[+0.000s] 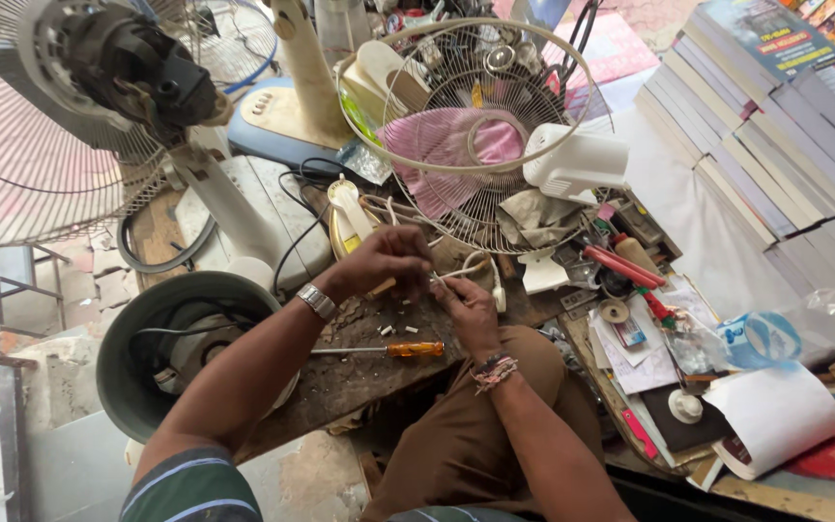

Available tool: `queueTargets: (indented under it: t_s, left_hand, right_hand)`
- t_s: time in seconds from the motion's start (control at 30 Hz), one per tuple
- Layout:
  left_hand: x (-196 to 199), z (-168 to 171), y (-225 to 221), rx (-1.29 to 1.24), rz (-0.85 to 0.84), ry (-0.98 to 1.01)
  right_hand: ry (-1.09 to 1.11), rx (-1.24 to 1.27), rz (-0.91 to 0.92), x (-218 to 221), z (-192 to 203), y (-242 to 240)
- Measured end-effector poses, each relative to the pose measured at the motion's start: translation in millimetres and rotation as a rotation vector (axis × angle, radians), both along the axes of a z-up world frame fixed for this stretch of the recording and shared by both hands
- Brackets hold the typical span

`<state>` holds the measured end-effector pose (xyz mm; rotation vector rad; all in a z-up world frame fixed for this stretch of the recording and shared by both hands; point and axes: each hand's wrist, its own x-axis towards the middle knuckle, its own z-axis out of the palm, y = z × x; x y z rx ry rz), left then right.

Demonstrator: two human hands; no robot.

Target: The person sits at a cluttered workbench and uses a screwdriver to open a small white electrical component. They then strip the wire ends and twist them together by hand.

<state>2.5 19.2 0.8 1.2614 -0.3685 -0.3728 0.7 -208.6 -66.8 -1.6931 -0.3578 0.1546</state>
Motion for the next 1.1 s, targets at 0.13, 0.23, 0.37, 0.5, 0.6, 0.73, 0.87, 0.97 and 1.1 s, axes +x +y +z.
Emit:
queueTargets:
  t_s: [0.13,0.23,0.37,0.5,0.6,0.73,0.87,0.97,1.1]
  left_hand:
    - [-6.1,0.9,-8.7,-0.03,-0.256,0.06]
    - [-8.6,-1.9,-13.4,0.123,-0.316,0.113]
    - [-7.8,-5.5,-12.8,0.065,-0.278,0.094]
    - [0.2,-0.6,-8.0,-0.24,0.05,-0.005]
    - [3.1,6.4,-6.4,0.071,0.302,-0.017]
    - [-1.5,11.6,-18.0,0.515,0.096,-0.09]
    - [-7.3,10.0,-28.9,0.431,-0.031,-0.278]
    - [-7.1,10.2,-26.3,0.389,0.056,-0.093]
    - [-1.3,7.7,-20.2,0.434,0.139,-0.035]
  right_hand:
    - [0.059,-0.084,-0.115,1.8,-5.0,2.2]
    - [0.02,-0.115,-0.124,3.9,-12.6,2.6]
    - [-0.016,-0.146,-0.117,5.5,-25.0,1.6]
    - [0.16,0.325,0.017,10.8,-32.2,-0.6]
    - [0.143,0.469,0.066,11.9,-29.6,-4.4]
    - [0.329,0.612,0.013,8.5,-12.9,-8.1]
    - [0.249,0.587,-0.05,12.6,6.7,1.6]
    - [0.253,0.507,-0.044,16.8,20.2,12.6]
    - [0.171,0.446,-0.031,27.5,38.7,17.7]
